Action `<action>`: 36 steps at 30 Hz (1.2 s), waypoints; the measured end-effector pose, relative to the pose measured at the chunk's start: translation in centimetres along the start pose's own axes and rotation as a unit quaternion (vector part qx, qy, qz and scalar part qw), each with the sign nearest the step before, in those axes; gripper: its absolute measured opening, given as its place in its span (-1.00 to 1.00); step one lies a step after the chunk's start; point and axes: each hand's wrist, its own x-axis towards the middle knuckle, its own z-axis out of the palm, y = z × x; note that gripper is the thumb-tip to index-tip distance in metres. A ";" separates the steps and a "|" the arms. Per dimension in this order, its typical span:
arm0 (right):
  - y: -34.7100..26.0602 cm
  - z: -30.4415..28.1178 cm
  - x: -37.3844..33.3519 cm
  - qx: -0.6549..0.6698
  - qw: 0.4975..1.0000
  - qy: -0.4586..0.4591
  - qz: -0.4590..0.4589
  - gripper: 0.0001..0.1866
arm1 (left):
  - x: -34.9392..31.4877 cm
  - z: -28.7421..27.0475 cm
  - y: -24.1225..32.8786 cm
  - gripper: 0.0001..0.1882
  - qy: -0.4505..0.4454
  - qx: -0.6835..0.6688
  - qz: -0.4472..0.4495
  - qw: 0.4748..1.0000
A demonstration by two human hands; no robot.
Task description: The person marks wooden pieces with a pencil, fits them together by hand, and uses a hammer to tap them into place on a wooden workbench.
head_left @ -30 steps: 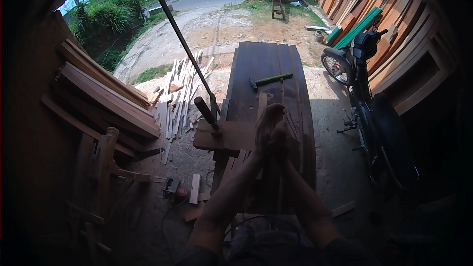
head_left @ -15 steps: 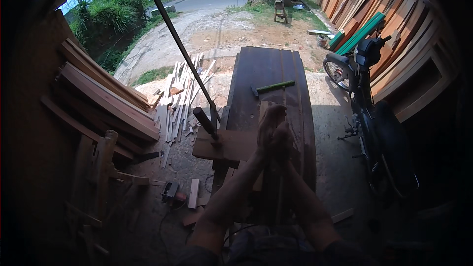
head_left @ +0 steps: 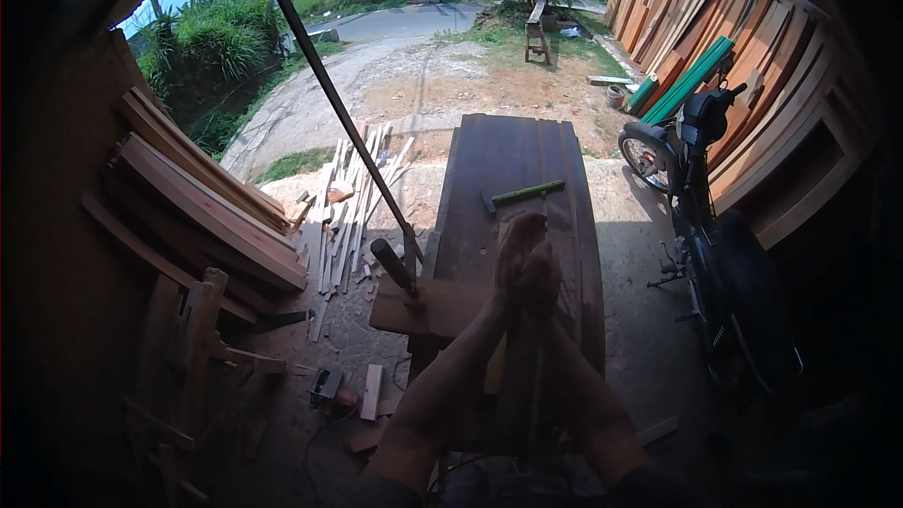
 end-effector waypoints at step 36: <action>11.6 -18.7 -0.2 0.401 0.872 -0.254 -0.117 -0.13 | -7.8 6.4 7.2 -0.11 -0.031 -0.305 -0.161 0.938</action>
